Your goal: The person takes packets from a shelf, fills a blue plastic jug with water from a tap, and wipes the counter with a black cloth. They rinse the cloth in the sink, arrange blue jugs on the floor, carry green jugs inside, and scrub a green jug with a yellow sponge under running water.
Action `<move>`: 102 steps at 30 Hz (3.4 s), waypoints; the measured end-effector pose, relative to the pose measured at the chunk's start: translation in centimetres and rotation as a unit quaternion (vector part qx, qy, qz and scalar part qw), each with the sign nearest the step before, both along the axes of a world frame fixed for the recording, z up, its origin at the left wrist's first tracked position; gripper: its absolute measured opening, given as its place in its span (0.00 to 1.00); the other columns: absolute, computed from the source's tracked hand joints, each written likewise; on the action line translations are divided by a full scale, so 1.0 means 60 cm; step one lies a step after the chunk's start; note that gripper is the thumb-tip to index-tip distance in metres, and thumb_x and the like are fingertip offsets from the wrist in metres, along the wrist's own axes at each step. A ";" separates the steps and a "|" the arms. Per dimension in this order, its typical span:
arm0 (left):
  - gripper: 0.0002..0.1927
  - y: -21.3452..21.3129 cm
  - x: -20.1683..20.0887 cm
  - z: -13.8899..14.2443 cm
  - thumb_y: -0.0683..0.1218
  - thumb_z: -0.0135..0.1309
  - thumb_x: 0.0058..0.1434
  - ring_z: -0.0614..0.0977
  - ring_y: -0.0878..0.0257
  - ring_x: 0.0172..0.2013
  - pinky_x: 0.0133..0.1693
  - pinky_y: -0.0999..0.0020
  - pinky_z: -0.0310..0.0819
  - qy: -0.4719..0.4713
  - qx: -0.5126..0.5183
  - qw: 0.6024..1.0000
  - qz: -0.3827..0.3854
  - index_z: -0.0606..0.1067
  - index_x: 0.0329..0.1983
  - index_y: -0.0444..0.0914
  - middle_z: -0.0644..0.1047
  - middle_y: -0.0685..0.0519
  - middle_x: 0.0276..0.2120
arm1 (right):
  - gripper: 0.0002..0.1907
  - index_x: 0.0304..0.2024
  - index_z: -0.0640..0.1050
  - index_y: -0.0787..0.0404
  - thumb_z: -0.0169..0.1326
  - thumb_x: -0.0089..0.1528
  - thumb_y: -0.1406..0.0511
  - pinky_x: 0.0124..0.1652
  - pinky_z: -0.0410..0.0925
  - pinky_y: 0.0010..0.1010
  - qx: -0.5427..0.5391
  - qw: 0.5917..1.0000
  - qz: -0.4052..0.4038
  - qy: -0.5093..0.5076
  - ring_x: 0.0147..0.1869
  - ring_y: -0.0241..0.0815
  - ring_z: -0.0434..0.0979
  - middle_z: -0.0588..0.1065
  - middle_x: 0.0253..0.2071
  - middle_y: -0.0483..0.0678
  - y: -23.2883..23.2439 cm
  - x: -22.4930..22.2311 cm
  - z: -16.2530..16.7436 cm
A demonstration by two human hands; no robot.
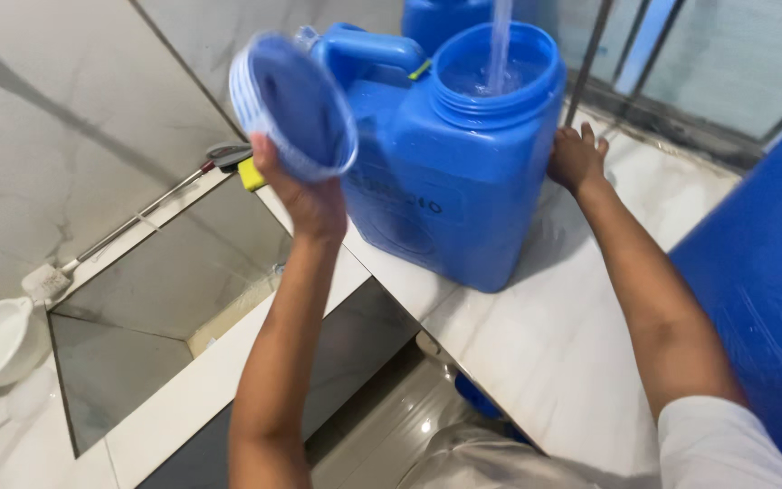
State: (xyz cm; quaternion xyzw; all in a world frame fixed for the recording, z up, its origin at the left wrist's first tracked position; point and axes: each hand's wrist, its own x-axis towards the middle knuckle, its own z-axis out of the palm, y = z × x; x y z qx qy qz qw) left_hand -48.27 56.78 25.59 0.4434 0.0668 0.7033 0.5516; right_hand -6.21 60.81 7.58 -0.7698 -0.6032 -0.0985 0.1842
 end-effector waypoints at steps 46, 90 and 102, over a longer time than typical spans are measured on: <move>0.45 0.057 0.221 0.035 0.76 0.39 0.68 0.56 0.54 0.73 0.75 0.54 0.49 0.182 0.209 0.933 0.230 0.54 0.79 0.46 0.55 0.45 0.72 | 0.39 0.73 0.64 0.70 0.52 0.57 0.75 0.70 0.51 0.57 0.160 0.987 -0.018 0.024 0.75 0.67 0.57 0.63 0.73 0.59 -0.116 0.015 -0.144; 0.41 0.049 0.219 0.043 0.73 0.44 0.69 0.62 0.54 0.71 0.73 0.56 0.56 0.244 0.244 0.909 0.235 0.58 0.77 0.48 0.60 0.47 0.69 | 0.35 0.70 0.66 0.65 0.48 0.58 0.75 0.69 0.56 0.53 0.194 0.969 -0.044 0.147 0.72 0.63 0.60 0.68 0.68 0.58 -0.101 -0.015 -0.124; 0.42 0.054 0.222 0.043 0.73 0.44 0.69 0.61 0.55 0.71 0.74 0.56 0.54 0.231 0.244 0.916 0.221 0.56 0.78 0.47 0.59 0.47 0.69 | 0.39 0.73 0.60 0.70 0.53 0.60 0.69 0.70 0.52 0.53 0.156 0.973 -0.057 0.159 0.75 0.66 0.52 0.59 0.74 0.63 -0.094 -0.009 -0.130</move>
